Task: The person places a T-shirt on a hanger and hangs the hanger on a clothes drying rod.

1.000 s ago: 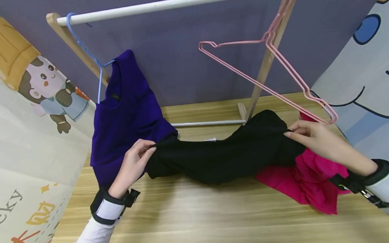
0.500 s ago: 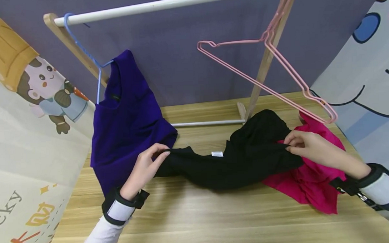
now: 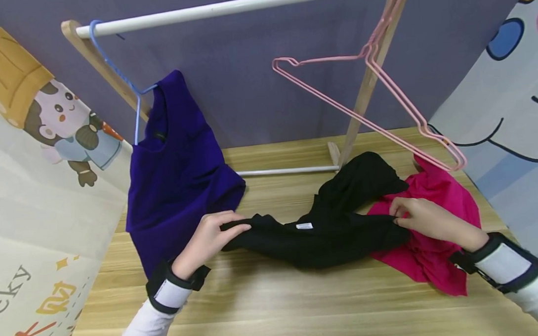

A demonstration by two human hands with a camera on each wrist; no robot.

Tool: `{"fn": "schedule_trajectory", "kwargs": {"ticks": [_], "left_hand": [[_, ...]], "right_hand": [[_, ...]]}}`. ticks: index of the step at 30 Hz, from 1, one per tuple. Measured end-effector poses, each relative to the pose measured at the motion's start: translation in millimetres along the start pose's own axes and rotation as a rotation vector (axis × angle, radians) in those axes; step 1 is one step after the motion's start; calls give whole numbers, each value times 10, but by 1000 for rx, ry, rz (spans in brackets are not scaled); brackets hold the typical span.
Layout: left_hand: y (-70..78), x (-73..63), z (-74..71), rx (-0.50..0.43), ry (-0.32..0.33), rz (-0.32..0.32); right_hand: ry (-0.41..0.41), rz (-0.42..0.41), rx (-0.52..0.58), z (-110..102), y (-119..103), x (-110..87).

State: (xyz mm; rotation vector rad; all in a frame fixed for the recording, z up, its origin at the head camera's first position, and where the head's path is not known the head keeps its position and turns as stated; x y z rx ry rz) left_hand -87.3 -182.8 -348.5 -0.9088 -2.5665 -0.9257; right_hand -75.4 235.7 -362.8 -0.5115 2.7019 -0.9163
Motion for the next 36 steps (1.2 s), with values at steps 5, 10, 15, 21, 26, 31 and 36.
{"fn": "schedule_trajectory", "kwargs": {"ticks": [5, 10, 15, 21, 26, 31, 36], "left_hand": [[56, 18, 12, -10, 37, 39], [111, 40, 15, 21, 86, 77], [131, 56, 26, 37, 103, 98], [152, 70, 38, 25, 111, 113], [158, 77, 35, 15, 104, 119], [155, 65, 47, 5, 110, 126], [143, 36, 58, 12, 129, 120]], "right_hand": [[75, -104, -15, 40, -61, 57], [386, -267, -58, -167, -391, 89], [757, -435, -163, -555, -768, 108], [794, -299, -219, -878, -908, 259], [686, -164, -202, -981, -874, 389], [663, -122, -51, -1071, -851, 466], [639, -39, 203, -1113, -842, 517]]}}
Point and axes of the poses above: each hand's wrist, its own x-axis towards the middle knuckle, its own z-axis out of the palm, y = z × x, the point moved 1 cm from there along x, towards the middle knuckle, and after that the axes turned 10 degrees about x, right-handed, at the moved point
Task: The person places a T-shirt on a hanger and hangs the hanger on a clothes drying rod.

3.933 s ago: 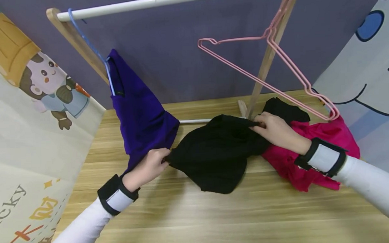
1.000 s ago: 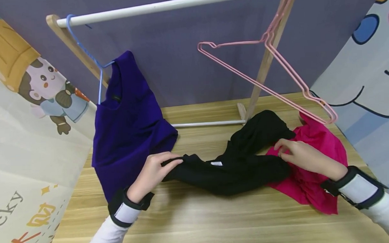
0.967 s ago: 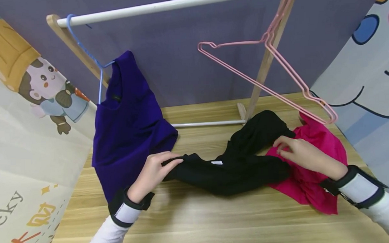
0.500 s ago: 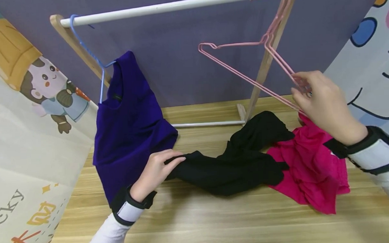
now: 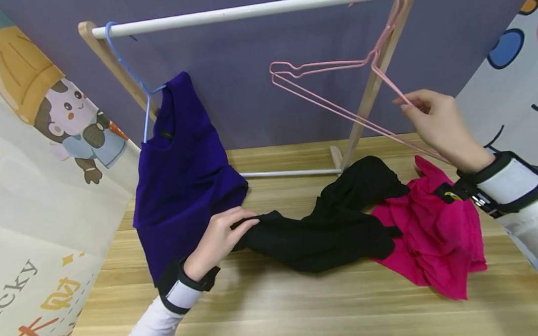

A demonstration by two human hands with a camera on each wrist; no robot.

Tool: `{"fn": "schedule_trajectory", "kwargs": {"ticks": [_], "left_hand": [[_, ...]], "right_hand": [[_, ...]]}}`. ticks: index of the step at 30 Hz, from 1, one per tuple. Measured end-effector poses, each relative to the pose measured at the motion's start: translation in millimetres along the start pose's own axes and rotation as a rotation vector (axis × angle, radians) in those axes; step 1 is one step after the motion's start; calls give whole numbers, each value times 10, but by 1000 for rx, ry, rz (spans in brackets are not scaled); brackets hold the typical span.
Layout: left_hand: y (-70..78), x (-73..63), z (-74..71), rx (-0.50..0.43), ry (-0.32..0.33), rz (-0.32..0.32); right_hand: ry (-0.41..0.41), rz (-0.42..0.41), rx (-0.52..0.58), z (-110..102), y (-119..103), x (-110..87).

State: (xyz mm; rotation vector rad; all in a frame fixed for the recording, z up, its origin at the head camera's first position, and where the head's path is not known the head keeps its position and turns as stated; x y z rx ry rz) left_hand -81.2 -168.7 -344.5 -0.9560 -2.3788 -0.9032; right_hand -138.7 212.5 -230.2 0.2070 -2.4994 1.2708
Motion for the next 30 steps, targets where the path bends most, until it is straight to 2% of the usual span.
{"fn": "schedule_trajectory", "kwargs": {"ticks": [2, 4, 10, 16, 18, 20, 23, 30], "left_hand": [[-4, -5, -1, 8, 6, -5], [-5, -1, -5, 15, 13, -9], [-1, 16, 4, 20, 19, -24], [-1, 13, 43, 19, -5, -54], [-3, 13, 49, 13, -13, -64], [-3, 15, 50, 10, -19, -72], [-3, 18, 49, -5, -41, -91], [-25, 15, 55, -54, -105, -152]], "right_hand": [[9, 50, 92, -1, 11, 28], [33, 61, 176, 3, 9, 62], [123, 55, 370, 15, -25, 131], [183, 9, 710, 47, -64, 145], [182, -4, 766, 49, -73, 125], [175, -4, 757, 45, -80, 93], [141, 20, 683, 29, -72, 25], [36, 121, 536, -28, 71, -171]]}}
Point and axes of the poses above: each hand's wrist, its own x-axis towards the middle knuckle, its own z-axis out of the palm, y = z × x, the point moved 1 cm from there along x, towards the middle knuckle, and after that the axes turned 10 degrees about x, right-handed, at the moved point
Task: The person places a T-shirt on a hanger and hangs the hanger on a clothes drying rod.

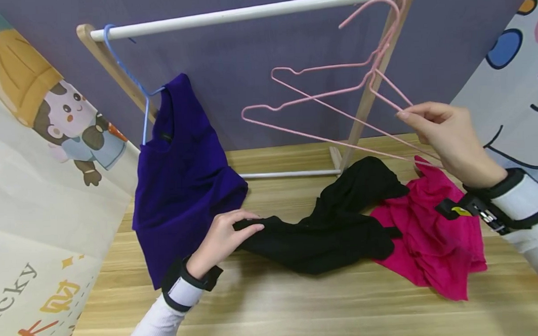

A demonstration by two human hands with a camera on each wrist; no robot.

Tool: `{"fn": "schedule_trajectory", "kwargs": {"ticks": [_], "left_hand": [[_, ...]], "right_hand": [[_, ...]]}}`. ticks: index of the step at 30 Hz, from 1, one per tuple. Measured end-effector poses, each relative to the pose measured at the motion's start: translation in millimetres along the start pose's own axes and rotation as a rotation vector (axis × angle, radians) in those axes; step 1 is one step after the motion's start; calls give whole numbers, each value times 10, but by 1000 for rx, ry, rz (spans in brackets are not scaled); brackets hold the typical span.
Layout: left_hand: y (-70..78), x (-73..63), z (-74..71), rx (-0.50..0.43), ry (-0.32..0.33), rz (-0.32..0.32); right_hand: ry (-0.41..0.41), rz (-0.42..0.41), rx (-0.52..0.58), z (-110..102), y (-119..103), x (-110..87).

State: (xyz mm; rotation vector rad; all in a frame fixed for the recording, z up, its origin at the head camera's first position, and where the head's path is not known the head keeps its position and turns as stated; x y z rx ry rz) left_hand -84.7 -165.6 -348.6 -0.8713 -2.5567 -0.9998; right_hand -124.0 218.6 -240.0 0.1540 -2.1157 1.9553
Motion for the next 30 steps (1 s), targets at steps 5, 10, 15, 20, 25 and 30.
{"fn": "schedule_trajectory", "kwargs": {"ticks": [5, 10, 15, 20, 25, 30], "left_hand": [[-16, -4, 0, -34, -27, -15], [-6, 20, -16, -30, -4, -12], [144, 62, -108, -21, 52, 32], [53, 43, -70, -30, 85, 80], [-64, 17, -25, -57, 87, 120], [-82, 11, -32, -56, 100, 138]], "right_hand": [[-51, 83, -160, -150, 101, -109], [-91, 145, -265, -298, 197, -195], [-149, 185, -316, -428, 280, -269], [-211, 214, -417, -517, 342, -326], [-253, 161, -435, -612, 371, -362], [-256, 181, -519, -744, 392, -382]]}}
Point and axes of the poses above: each hand's wrist, its own x-axis towards the middle knuckle, its own z-axis out of the palm, y = z × x, the point moved 1 cm from there along x, towards the middle knuckle, and after that the axes turned 10 degrees about x, right-handed, at the moved point
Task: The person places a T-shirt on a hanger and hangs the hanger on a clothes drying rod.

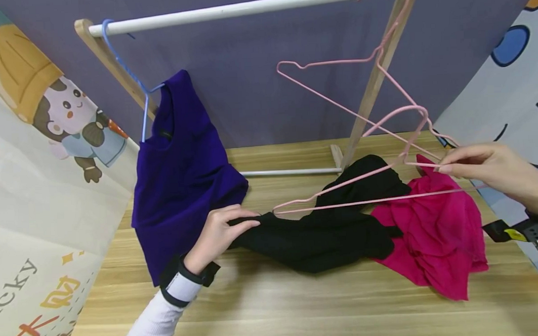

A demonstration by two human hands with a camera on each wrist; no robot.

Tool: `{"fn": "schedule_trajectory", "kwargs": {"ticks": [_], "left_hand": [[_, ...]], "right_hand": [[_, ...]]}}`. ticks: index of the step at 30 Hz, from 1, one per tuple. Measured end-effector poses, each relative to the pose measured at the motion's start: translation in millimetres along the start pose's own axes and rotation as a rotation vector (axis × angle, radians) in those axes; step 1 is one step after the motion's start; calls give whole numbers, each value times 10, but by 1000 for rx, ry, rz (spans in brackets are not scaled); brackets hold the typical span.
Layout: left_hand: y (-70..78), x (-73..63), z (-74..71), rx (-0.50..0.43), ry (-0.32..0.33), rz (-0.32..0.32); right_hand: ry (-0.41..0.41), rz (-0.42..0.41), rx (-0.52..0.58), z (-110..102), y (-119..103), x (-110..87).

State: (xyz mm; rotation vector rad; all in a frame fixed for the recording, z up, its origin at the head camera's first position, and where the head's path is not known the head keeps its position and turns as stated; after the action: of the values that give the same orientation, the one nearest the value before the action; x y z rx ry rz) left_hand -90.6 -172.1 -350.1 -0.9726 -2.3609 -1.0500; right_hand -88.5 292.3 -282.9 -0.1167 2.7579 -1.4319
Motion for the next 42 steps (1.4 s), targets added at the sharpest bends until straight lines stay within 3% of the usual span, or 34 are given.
{"fn": "schedule_trajectory", "kwargs": {"ticks": [8, 15, 22, 30, 42], "left_hand": [[-3, 8, -14, -22, 9, 50], [1, 8, -10, -110, -34, 36], [18, 25, 0, -102, -5, 25], [41, 31, -39, -86, 52, 46], [20, 28, -77, -138, 56, 87]], "right_hand": [[-1, -26, 17, -79, 100, -20], [-21, 2, 14, -37, 106, -23], [-33, -5, 101, 50, 121, -29], [5, 51, 19, -70, 154, -67], [32, 64, 1, -146, 173, -71]]}}
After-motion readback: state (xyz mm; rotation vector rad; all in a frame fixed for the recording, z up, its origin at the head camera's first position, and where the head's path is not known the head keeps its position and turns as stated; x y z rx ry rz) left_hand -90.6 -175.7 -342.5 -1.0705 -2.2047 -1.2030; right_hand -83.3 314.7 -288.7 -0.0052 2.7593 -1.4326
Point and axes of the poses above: each hand's wrist, its own x-axis towards the middle knuckle, its own z-axis out of the palm, y = z × x, the point moved 1 cm from there along x, towards the middle knuckle, and after that the axes turned 10 degrees about x, right-handed, at the moved point
